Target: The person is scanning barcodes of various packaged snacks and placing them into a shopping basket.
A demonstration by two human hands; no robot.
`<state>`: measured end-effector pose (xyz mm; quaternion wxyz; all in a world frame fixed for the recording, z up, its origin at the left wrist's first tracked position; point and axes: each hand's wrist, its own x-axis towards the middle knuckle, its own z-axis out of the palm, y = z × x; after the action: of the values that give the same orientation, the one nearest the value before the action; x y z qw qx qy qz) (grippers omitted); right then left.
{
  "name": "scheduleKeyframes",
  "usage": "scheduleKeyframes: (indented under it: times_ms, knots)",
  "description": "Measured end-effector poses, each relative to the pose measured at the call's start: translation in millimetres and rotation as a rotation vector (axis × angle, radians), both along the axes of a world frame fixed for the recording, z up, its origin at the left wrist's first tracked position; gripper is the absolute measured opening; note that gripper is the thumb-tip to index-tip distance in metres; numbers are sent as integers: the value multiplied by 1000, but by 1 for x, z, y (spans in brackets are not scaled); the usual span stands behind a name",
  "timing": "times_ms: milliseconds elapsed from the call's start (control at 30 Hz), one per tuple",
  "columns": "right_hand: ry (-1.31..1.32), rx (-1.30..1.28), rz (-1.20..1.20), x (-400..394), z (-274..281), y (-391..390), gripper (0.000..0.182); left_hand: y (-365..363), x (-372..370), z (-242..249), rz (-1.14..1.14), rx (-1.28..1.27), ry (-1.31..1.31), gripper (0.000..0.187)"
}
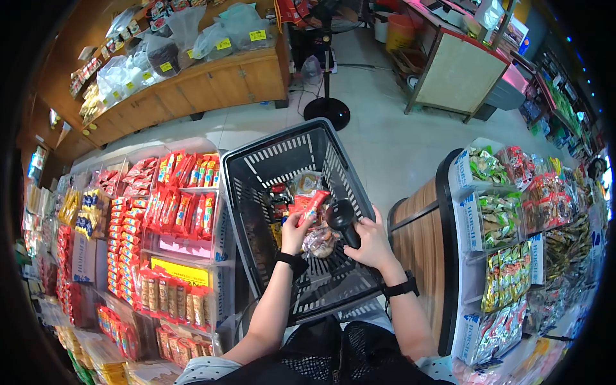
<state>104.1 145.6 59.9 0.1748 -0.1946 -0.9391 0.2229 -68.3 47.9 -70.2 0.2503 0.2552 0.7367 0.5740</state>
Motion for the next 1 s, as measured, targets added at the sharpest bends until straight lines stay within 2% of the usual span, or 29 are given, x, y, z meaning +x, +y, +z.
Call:
scheduleKeyframes:
  times_ms: [67,133,200,333,467,567,633,667,733,767,833,867,933,1000]
  knots:
    - [-32,-24,2,-1,-1,2,39,2,-3,20,10,315,-444,28]
    - [53,69,9,-1,-4,4,37,2,-13,19,-12,219,-648,35]
    - [43,45,11,-2,-2,3,35,0,-15,16,-2,219,-818,38]
    - [-42,-15,41,-4,2,-3,39,-3,-13,12,-72,175,-915,38]
    - [-15,-13,58,-5,-7,-4,41,-2,-1,25,-127,253,-987,31]
    - [-78,-12,47,-4,-3,-3,42,0,0,30,-155,219,-946,31]
    - [-79,-7,51,-4,-3,-1,43,4,3,31,-133,127,-771,31]
    - [-77,-3,56,-4,-2,0,43,5,4,27,-133,129,-773,31]
    - [-71,-2,57,-6,2,-1,43,7,5,16,-134,216,-525,30]
    - [-64,-3,60,-7,4,-1,44,8,5,10,-135,217,-526,30]
    - [-109,9,50,-6,0,0,43,6,2,10,-144,174,-110,27]
    - [-154,20,41,-5,-2,0,43,4,0,10,-145,176,-111,27]
    - [-75,56,53,-9,-5,-1,43,-3,-4,22,-134,-95,228,26]
    - [5,89,78,-13,-4,-4,43,-7,-6,28,-137,-97,175,27]
